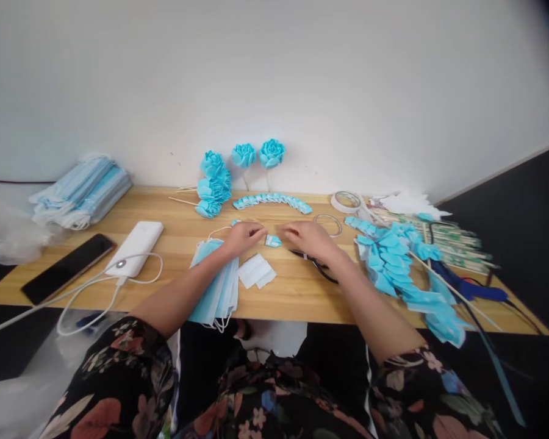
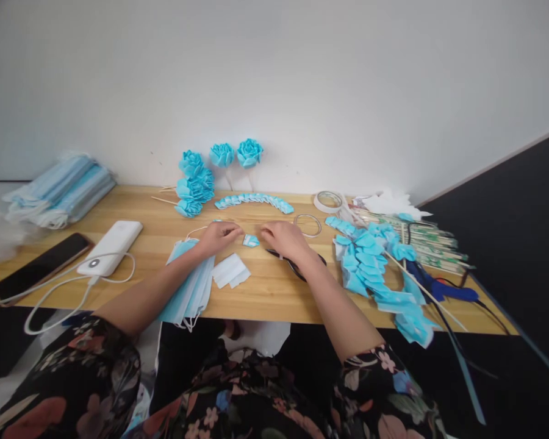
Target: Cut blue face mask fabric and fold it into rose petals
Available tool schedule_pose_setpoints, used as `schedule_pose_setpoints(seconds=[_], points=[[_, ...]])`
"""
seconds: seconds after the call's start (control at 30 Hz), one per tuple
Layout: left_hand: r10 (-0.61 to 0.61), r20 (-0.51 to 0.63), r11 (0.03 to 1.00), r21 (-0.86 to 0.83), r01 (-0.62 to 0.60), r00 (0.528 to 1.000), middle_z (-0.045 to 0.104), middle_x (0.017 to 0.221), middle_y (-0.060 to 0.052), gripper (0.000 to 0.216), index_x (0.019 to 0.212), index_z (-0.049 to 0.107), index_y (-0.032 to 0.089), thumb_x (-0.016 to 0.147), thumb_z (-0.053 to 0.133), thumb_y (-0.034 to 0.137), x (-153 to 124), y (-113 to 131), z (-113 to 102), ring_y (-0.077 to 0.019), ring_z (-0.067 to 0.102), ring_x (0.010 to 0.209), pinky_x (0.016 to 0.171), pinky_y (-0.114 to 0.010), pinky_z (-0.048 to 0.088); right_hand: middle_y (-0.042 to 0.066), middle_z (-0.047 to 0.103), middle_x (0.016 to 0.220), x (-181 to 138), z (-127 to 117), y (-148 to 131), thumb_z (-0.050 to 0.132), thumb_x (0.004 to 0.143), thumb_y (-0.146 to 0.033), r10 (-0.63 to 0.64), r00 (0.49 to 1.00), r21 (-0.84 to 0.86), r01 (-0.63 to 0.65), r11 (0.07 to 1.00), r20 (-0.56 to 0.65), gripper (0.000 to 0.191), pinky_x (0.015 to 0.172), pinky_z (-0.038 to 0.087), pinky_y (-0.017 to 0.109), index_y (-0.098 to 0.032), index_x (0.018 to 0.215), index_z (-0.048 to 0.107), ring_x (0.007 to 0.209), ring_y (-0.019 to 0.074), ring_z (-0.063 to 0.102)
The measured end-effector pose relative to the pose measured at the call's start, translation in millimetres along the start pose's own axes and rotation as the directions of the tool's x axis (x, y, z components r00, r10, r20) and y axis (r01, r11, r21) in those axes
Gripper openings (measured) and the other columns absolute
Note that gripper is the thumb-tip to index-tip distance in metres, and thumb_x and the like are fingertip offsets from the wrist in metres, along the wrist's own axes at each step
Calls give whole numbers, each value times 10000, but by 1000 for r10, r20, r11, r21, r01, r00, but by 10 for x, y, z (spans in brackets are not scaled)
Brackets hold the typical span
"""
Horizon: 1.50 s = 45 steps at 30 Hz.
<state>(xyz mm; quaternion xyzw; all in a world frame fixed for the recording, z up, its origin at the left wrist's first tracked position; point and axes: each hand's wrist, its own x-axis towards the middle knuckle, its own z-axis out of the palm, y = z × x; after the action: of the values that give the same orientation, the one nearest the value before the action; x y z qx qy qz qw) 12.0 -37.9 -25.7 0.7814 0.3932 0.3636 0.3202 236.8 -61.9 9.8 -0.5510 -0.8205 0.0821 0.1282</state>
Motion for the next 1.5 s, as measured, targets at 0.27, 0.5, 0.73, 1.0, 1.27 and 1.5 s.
schedule_pose_setpoints(seconds=[0.27, 0.5, 0.73, 1.0, 1.27, 1.5], points=[[22, -33, 999, 47, -20, 999, 533, 581, -2, 327, 558, 580, 171, 860, 561, 294, 13, -4, -7, -133, 452, 591, 602, -261, 279, 34, 753, 883, 175, 65, -157, 634, 818, -255, 5, 993, -19, -3, 1000, 115, 102, 584, 335, 268, -249, 878, 716, 777, 202, 653], [27, 21, 999, 18, -27, 999, 684, 798, -47, 260, 846, 721, 178, 894, 526, 343, 18, 52, -57, -171, 571, 742, 705, -266, 382, -9, 733, 818, 224, -24, -185, 598, 826, -212, -78, 996, 115, 72, 991, 50, 115, 606, 353, 242, -243, 896, 684, 735, 156, 641], [-57, 43, 998, -26, 58, 997, 593, 664, -8, 277, 790, 690, 135, 837, 601, 393, 6, 37, -40, -116, 469, 609, 584, -242, 333, 14, 740, 912, 219, -30, -191, 571, 858, -218, -120, 988, 365, 149, 919, -102, 179, 731, 454, 279, -237, 1005, 670, 845, 184, 681], [-276, 31, 867, -423, 263, 961, 522, 620, 23, 385, 782, 644, 131, 728, 683, 510, 37, 78, -38, -76, 386, 542, 521, -223, 296, 47, 686, 973, 162, 116, -97, 552, 900, -412, 36, 994, 804, 65, 592, -107, 392, 820, 516, 326, -207, 1231, 590, 915, 185, 656], [-234, 30, 899, -375, 228, 972, 519, 646, 17, 318, 719, 614, 135, 741, 661, 449, 16, 158, -6, -90, 409, 603, 573, -237, 311, -4, 612, 809, 148, 206, -226, 621, 830, -306, 84, 984, 747, 63, 661, -157, 373, 708, 478, 277, -209, 1190, 636, 745, 144, 595], [-200, 37, 947, -248, 203, 979, 392, 578, 49, 304, 617, 504, 162, 757, 619, 406, 3, 175, -4, -85, 334, 567, 545, -242, 259, 5, 650, 786, 129, 226, -178, 593, 869, -354, 140, 978, 797, 37, 603, -152, 364, 727, 496, 299, -210, 1201, 633, 730, 160, 614]])
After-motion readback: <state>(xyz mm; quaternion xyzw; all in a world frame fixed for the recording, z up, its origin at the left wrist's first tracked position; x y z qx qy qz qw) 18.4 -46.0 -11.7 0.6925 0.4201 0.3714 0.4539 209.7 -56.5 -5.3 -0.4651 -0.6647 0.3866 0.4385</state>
